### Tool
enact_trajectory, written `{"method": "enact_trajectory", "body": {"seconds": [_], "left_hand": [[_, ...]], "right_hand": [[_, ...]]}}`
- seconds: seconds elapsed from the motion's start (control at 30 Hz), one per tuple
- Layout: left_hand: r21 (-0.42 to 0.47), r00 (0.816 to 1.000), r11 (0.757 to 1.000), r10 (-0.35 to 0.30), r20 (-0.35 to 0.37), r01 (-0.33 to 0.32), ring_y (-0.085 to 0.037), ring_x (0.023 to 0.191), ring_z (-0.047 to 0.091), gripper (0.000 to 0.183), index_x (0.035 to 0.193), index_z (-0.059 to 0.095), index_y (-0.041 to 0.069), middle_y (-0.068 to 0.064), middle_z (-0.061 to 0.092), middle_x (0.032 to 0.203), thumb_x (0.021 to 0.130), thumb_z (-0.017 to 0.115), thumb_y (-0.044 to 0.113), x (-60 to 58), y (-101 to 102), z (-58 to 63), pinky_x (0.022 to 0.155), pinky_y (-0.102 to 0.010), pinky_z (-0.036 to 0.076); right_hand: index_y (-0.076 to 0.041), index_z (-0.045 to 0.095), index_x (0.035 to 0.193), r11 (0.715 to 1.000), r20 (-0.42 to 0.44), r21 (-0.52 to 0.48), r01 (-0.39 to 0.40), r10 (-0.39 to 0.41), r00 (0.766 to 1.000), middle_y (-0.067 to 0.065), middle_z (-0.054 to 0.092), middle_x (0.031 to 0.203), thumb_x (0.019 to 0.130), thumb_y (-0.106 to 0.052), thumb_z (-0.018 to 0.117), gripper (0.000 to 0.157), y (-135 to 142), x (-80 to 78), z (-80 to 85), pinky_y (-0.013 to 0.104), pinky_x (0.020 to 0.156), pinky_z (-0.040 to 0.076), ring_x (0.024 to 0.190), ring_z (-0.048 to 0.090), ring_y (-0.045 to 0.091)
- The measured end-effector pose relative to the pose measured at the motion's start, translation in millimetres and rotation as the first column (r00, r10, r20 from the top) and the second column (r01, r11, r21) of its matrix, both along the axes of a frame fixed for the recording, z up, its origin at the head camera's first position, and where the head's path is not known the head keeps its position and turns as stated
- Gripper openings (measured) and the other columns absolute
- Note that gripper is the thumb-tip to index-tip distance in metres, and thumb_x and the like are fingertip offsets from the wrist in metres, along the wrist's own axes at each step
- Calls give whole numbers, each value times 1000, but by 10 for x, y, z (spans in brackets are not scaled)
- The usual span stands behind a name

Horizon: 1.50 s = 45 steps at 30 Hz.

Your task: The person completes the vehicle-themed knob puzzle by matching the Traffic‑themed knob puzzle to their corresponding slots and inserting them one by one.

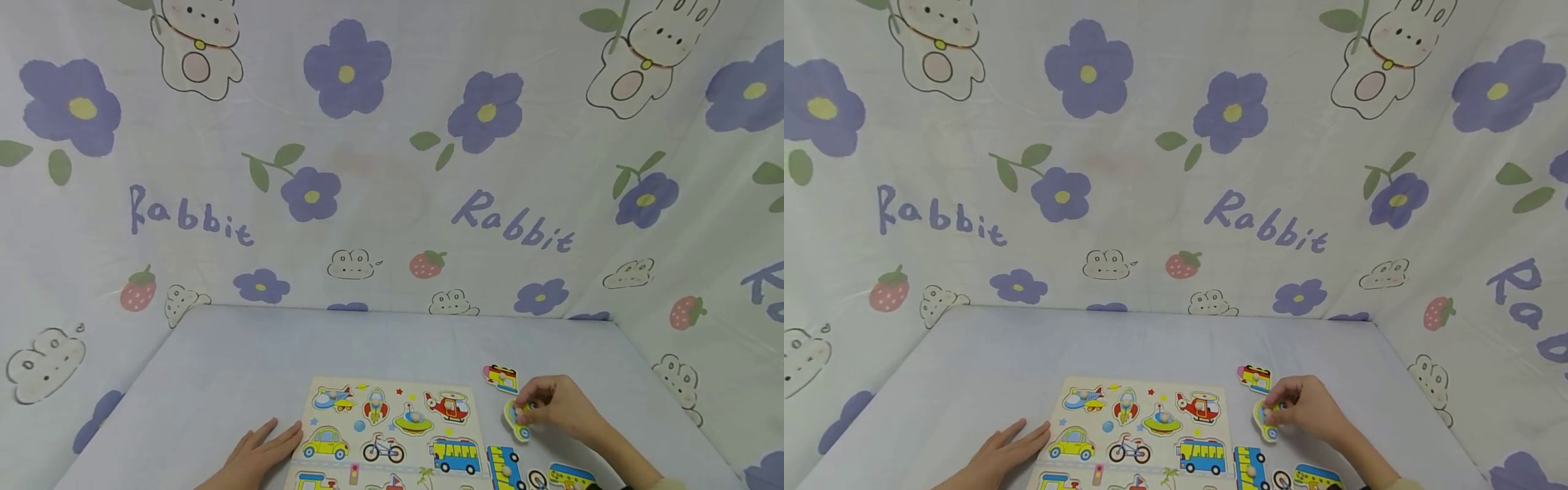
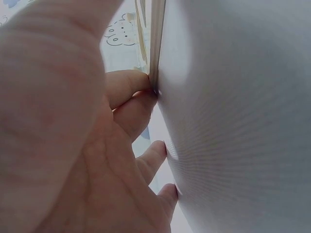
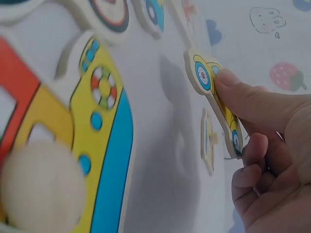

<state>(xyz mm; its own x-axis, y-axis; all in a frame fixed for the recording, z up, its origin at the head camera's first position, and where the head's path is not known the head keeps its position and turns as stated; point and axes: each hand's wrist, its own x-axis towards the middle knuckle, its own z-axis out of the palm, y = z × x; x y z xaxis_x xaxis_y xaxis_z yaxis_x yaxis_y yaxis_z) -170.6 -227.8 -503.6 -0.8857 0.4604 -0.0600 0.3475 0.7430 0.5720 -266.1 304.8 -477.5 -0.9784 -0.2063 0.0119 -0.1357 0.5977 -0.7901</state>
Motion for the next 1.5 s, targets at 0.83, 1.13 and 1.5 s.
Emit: {"method": "enact_trajectory", "body": {"seconds": [0.83,1.13,1.5], "left_hand": [[24,1000,1000,11,12,-12,-48,142,14,103,149,44,9,-6,36,155,71,73,70,-14,6,-103,105,-75,6],[39,1000,999,-10,3,9,-49,142,14,102,149,43,8,-6,36,156,73,73,68,-10,4,-69,105,-75,6],[35,999,999,-26,-30,27,-49,142,14,104,149,43,8,-4,36,155,71,73,71,0,-36,-11,105,-75,7]], "right_hand": [[-9,75,80,948,13,-254,194,-197,980,6,67,75,62,-14,93,26,-944,400,114,22,48,35,58,44,16],[-7,74,80,892,60,-397,218,-212,975,6,71,84,64,-10,92,24,-1493,550,174,21,48,31,54,37,15],[-8,74,78,861,79,-457,224,-212,974,4,70,78,63,-12,93,26,-2158,626,121,22,46,30,51,32,12]]}}
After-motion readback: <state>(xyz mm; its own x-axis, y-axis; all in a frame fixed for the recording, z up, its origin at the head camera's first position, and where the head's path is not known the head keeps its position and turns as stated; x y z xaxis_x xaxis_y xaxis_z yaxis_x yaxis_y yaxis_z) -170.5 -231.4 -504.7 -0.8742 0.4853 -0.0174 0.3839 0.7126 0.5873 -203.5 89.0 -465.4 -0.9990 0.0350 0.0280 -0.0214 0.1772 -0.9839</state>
